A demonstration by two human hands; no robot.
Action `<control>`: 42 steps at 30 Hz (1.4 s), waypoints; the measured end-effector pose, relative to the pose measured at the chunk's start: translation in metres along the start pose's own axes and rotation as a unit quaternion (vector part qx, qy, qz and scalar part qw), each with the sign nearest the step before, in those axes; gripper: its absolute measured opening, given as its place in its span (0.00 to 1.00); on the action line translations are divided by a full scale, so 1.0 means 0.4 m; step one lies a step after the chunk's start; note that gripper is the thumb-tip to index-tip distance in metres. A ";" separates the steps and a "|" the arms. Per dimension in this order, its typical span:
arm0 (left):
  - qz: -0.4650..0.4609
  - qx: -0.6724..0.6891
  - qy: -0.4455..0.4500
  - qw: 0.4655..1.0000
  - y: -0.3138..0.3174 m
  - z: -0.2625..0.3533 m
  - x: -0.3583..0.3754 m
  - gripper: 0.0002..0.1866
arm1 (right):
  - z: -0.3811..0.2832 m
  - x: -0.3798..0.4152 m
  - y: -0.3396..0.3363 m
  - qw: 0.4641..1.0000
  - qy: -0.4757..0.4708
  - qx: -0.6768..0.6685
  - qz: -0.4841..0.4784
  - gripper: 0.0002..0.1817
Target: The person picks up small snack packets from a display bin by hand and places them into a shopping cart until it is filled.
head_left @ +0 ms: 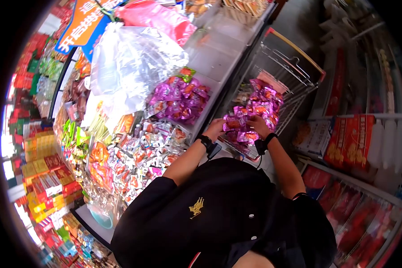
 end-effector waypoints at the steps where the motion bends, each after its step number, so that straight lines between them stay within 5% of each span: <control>1: -0.018 -0.034 0.010 0.999 0.024 -0.035 -0.031 0.13 | 0.033 0.011 -0.045 1.000 0.009 0.004 0.002 0.08; 4: -0.083 -0.129 0.051 0.987 0.125 -0.086 -0.067 0.12 | 0.132 0.020 -0.169 0.997 -0.002 0.082 0.005 0.06; 7: -0.108 -0.067 0.009 0.992 0.228 -0.053 -0.010 0.11 | 0.170 0.054 -0.232 0.992 0.039 0.110 0.045 0.09; 9: -0.028 0.014 -0.064 0.997 0.207 -0.042 0.015 0.09 | 0.173 0.071 -0.256 0.986 0.039 0.147 0.069 0.11; 11: -0.012 0.042 0.022 0.999 0.060 -0.157 -0.144 0.06 | 0.181 0.074 -0.257 0.994 0.055 0.095 0.030 0.14; 13: -0.004 -0.095 0.174 0.980 -0.051 -0.150 -0.222 0.06 | 0.207 0.043 -0.267 0.996 0.036 0.086 -0.016 0.14; 15: 0.046 -0.291 0.365 0.883 -0.183 -0.109 -0.270 0.06 | 0.190 0.043 -0.239 0.997 0.035 0.057 -0.030 0.13; 16: 0.078 -0.277 0.380 0.879 -0.251 -0.071 -0.241 0.08 | 0.181 0.045 -0.224 0.998 0.035 0.043 -0.035 0.13; 19: 0.179 -0.027 0.251 0.951 -0.336 0.077 -0.056 0.13 | 0.160 0.038 -0.172 0.998 0.063 0.014 -0.007 0.15; 21: 0.261 0.283 0.178 0.906 -0.317 0.176 0.107 0.17 | 0.146 0.025 -0.135 0.998 0.056 0.012 -0.030 0.18; 32: 0.277 0.437 0.232 0.823 -0.644 0.255 0.098 0.18 | 0.094 -0.033 0.031 0.994 0.080 0.037 -0.065 0.17; 42: 0.333 0.361 0.259 0.832 -0.479 0.308 0.233 0.13 | 0.048 -0.058 0.079 0.993 0.056 0.067 -0.081 0.18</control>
Point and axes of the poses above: each hand's wrist, its own x-axis away from the middle knuckle, its own y-axis out of the palm, z = x × y, the point moved 7 cm from there along -x, towards the middle knuckle, and after that the axes turned 4 degrees about -x, right-handed, at the moved point
